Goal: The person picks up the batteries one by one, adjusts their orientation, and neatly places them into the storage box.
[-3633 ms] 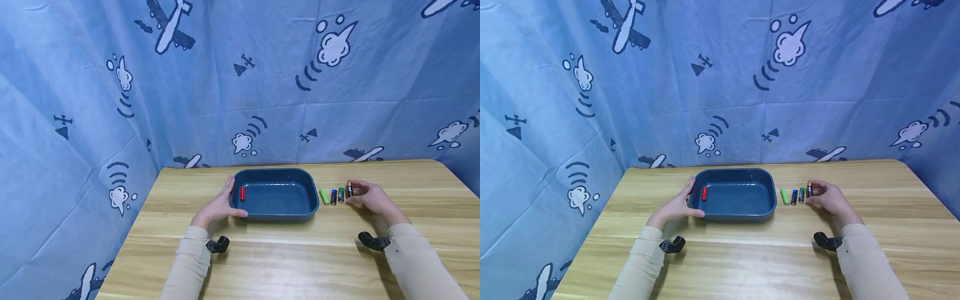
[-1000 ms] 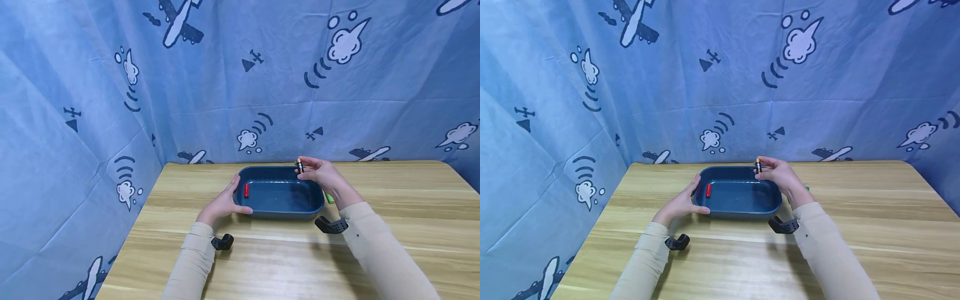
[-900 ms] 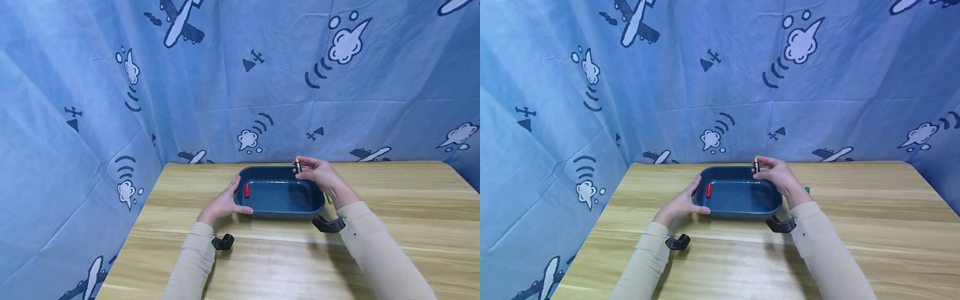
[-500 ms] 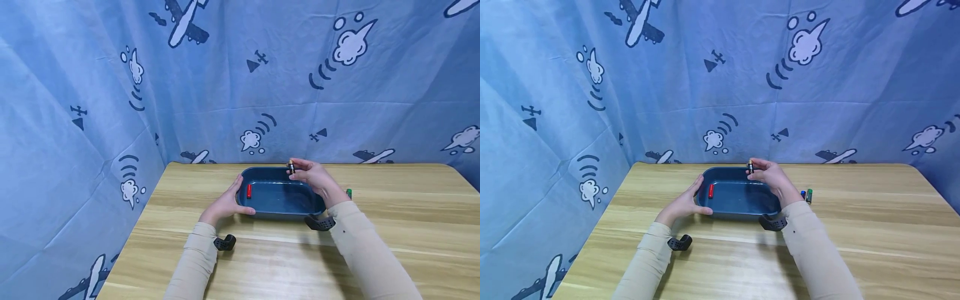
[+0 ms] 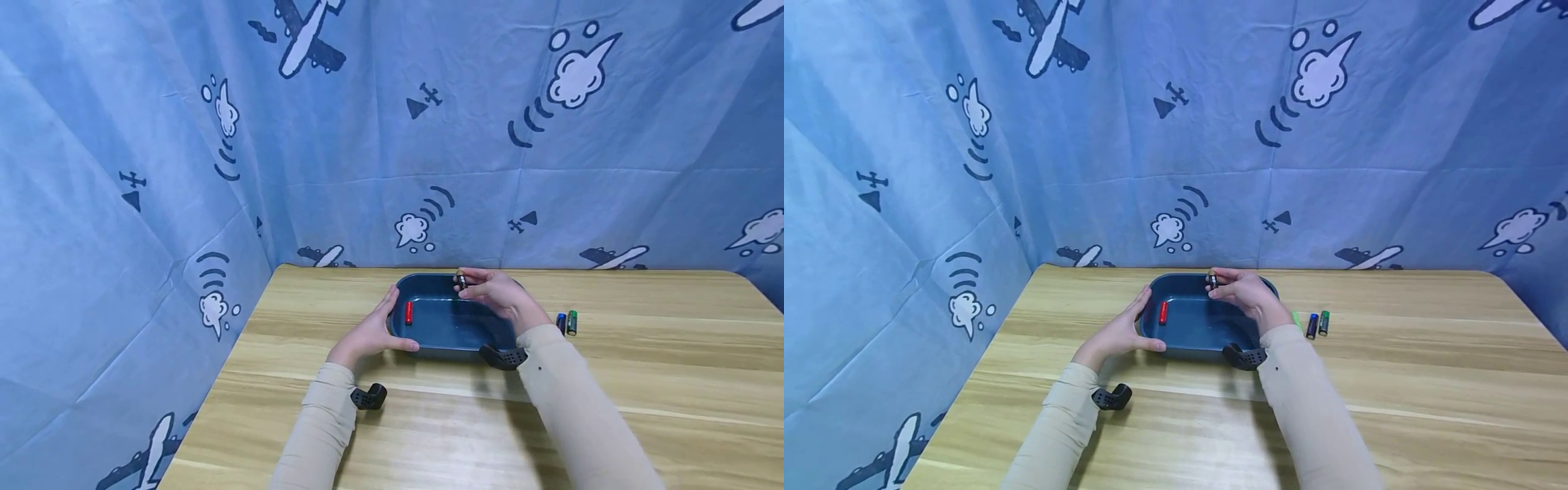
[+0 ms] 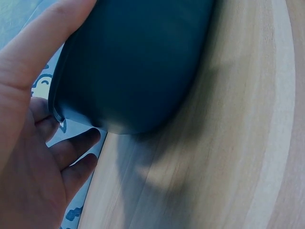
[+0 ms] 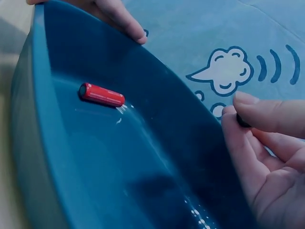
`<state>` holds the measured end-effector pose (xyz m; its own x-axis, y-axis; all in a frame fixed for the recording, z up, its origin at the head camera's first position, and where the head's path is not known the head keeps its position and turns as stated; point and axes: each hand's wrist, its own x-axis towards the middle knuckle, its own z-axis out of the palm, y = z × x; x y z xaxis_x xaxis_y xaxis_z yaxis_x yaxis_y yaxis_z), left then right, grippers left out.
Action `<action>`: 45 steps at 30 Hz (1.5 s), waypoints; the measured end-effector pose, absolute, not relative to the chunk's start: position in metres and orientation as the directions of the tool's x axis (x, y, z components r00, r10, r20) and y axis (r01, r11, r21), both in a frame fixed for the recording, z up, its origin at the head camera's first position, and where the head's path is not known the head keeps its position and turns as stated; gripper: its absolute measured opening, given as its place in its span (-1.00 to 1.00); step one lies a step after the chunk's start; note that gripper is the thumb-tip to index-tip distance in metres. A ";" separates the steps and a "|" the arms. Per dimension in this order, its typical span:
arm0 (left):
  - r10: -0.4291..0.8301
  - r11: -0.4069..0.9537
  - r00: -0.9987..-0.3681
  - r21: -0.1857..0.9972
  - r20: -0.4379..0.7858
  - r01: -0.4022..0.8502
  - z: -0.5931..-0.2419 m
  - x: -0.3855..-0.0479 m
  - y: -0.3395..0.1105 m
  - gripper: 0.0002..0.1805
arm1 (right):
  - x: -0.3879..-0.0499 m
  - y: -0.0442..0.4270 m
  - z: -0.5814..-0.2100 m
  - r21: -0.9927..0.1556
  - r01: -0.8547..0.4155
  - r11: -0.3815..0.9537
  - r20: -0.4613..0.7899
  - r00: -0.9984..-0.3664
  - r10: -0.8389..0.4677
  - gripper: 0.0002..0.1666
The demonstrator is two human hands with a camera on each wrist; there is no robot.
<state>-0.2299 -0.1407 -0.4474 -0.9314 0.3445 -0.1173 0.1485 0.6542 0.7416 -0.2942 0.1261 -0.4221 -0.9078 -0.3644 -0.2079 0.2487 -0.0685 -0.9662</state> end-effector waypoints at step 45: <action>0.370 0.646 -0.923 0.743 -0.103 0.176 -0.450 -0.233 -0.142 0.25 | -0.302 0.068 -0.453 -0.914 0.353 0.201 -0.399 -0.871 -0.287 -0.24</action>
<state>-0.2326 -0.1417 -0.4501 -0.9233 0.3702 -0.1026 0.1764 0.6458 0.7428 -0.3017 0.0684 -0.4528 -0.8707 -0.2870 -0.3993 0.3528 0.2008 -0.9139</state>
